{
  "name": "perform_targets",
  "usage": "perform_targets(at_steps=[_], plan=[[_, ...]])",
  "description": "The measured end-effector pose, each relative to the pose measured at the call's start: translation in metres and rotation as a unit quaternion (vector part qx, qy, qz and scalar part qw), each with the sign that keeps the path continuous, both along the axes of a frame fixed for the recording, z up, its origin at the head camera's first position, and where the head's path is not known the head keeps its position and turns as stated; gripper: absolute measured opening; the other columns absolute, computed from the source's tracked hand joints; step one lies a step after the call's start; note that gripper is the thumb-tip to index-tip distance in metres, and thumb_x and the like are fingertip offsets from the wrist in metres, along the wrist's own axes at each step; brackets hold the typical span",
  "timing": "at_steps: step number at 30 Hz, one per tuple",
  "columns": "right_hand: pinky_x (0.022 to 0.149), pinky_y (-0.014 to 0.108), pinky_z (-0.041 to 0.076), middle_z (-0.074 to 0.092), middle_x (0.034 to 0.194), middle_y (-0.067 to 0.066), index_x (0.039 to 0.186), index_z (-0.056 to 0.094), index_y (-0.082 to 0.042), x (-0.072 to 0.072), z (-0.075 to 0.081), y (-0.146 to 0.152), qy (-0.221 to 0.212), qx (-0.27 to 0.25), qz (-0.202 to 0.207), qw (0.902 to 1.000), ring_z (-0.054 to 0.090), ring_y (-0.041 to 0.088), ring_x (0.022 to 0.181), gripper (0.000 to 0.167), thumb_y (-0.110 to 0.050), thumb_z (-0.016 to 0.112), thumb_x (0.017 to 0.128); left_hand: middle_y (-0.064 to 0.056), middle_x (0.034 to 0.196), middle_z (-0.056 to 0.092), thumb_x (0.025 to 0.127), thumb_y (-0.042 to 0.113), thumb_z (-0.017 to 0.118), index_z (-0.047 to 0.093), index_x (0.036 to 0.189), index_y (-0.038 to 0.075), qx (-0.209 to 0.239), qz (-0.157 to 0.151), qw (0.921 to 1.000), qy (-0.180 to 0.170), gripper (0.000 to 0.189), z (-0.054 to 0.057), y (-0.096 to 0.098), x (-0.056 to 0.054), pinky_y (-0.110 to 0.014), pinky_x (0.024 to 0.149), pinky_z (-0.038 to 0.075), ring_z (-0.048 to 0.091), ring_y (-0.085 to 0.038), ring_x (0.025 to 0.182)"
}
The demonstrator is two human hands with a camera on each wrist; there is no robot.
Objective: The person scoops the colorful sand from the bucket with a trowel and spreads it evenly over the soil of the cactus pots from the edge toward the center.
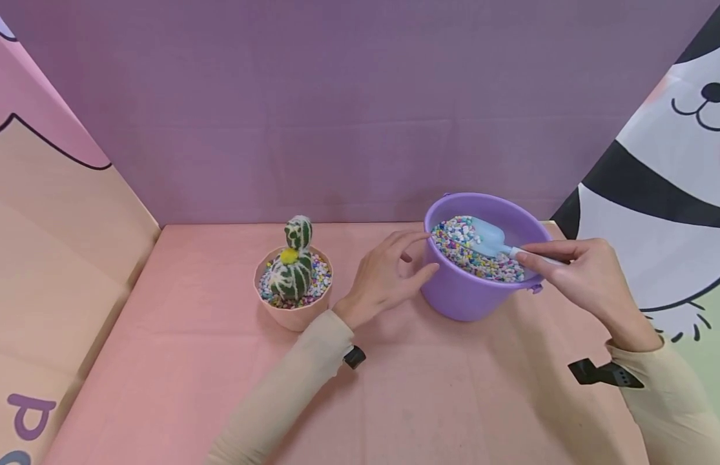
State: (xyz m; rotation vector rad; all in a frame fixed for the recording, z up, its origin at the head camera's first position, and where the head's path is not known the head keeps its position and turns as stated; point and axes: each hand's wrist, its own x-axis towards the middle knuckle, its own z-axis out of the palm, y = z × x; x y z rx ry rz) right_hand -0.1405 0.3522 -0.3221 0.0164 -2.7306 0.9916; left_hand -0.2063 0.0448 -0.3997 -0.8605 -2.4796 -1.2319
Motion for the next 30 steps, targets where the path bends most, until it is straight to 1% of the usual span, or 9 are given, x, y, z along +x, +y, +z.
perform_targets(at_steps=[4, 6, 9, 12, 14, 17, 20, 24, 30], plan=[[0.067, 0.016, 0.048, 0.075, 0.080, -0.030, 0.115, 0.084, -0.009, 0.002, 0.002, -0.005, 0.001, -0.006, -0.004, 1.0000, 0.063, -0.012, 0.084, 0.035, -0.037, 0.082, 0.094, 0.009, 0.154, 0.060, 0.098, 0.043, 0.073, 0.060, 0.150, 0.030, 0.007, -0.003, 0.9999, -0.015, 0.054, 0.001, -0.007, 0.004, -0.031, 0.086, 0.057, 0.073, -0.013, 0.102], [0.066, 0.017, 0.049, 0.075, 0.080, -0.030, 0.114, 0.085, -0.011, 0.003, 0.002, -0.008, 0.004, -0.009, -0.007, 0.9999, 0.065, -0.010, 0.082, 0.034, -0.038, 0.083, 0.093, 0.009, 0.153, 0.060, 0.098, 0.043, 0.073, 0.060, 0.149, 0.031, 0.009, -0.002, 0.9998, -0.020, 0.054, 0.002, -0.011, 0.005, -0.028, 0.085, 0.057, 0.072, -0.011, 0.103], [0.063, 0.018, 0.050, 0.076, 0.080, -0.027, 0.112, 0.085, -0.012, 0.004, 0.002, -0.012, 0.008, -0.013, -0.001, 0.9999, 0.066, -0.005, 0.078, 0.032, -0.037, 0.084, 0.093, 0.007, 0.153, 0.061, 0.098, 0.039, 0.075, 0.060, 0.149, 0.030, 0.016, -0.004, 0.9996, -0.022, 0.054, 0.003, -0.018, 0.008, -0.028, 0.085, 0.058, 0.072, -0.011, 0.104], [0.062, 0.019, 0.051, 0.077, 0.079, -0.025, 0.112, 0.085, -0.011, 0.006, 0.003, -0.014, 0.011, -0.015, 0.007, 0.9998, 0.067, -0.003, 0.075, 0.030, -0.035, 0.083, 0.093, 0.007, 0.153, 0.061, 0.099, 0.038, 0.076, 0.060, 0.149, 0.029, 0.017, -0.005, 0.9996, -0.023, 0.053, 0.004, -0.024, 0.010, -0.030, 0.086, 0.060, 0.072, -0.012, 0.105], [0.061, 0.018, 0.051, 0.077, 0.079, -0.025, 0.113, 0.084, -0.009, 0.008, 0.003, -0.015, 0.014, -0.015, 0.012, 0.9997, 0.068, -0.002, 0.074, 0.030, -0.033, 0.083, 0.094, 0.006, 0.152, 0.062, 0.099, 0.037, 0.076, 0.060, 0.149, 0.027, 0.018, -0.010, 0.9996, -0.022, 0.053, 0.005, -0.027, 0.012, -0.034, 0.087, 0.061, 0.072, -0.013, 0.106], [0.060, 0.018, 0.053, 0.076, 0.077, -0.025, 0.113, 0.085, -0.009, 0.009, 0.003, -0.018, 0.013, -0.019, 0.012, 0.9997, 0.070, 0.000, 0.070, 0.029, -0.031, 0.083, 0.094, 0.007, 0.150, 0.062, 0.099, 0.037, 0.075, 0.060, 0.149, 0.027, 0.012, -0.014, 0.9996, -0.024, 0.053, 0.005, -0.032, 0.015, -0.038, 0.088, 0.062, 0.070, -0.010, 0.106], [0.060, 0.018, 0.053, 0.075, 0.075, -0.027, 0.112, 0.085, -0.009, 0.010, 0.002, -0.020, 0.013, -0.021, 0.012, 0.9996, 0.071, 0.002, 0.067, 0.028, -0.030, 0.083, 0.094, 0.010, 0.149, 0.062, 0.100, 0.039, 0.073, 0.061, 0.148, 0.027, 0.006, -0.017, 0.9996, -0.023, 0.051, 0.005, -0.036, 0.019, -0.038, 0.088, 0.061, 0.068, -0.008, 0.106], [0.059, 0.016, 0.053, 0.076, 0.076, -0.026, 0.111, 0.084, -0.007, 0.011, 0.001, -0.021, 0.020, -0.023, 0.021, 0.9993, 0.071, 0.000, 0.066, 0.028, -0.028, 0.084, 0.093, 0.012, 0.146, 0.062, 0.100, 0.041, 0.073, 0.062, 0.146, 0.026, 0.011, -0.025, 0.9994, -0.020, 0.050, 0.005, -0.041, 0.022, -0.038, 0.090, 0.061, 0.067, -0.008, 0.105], [0.062, 0.014, 0.052, 0.075, 0.078, -0.027, 0.110, 0.085, -0.010, 0.011, -0.001, -0.025, 0.024, -0.023, 0.025, 0.9991, 0.068, -0.005, 0.071, 0.025, -0.028, 0.084, 0.092, 0.008, 0.141, 0.066, 0.098, 0.033, 0.076, 0.065, 0.141, 0.023, 0.020, -0.031, 0.9992, -0.017, 0.045, 0.002, -0.052, 0.029, -0.039, 0.090, 0.061, 0.070, -0.012, 0.102]])
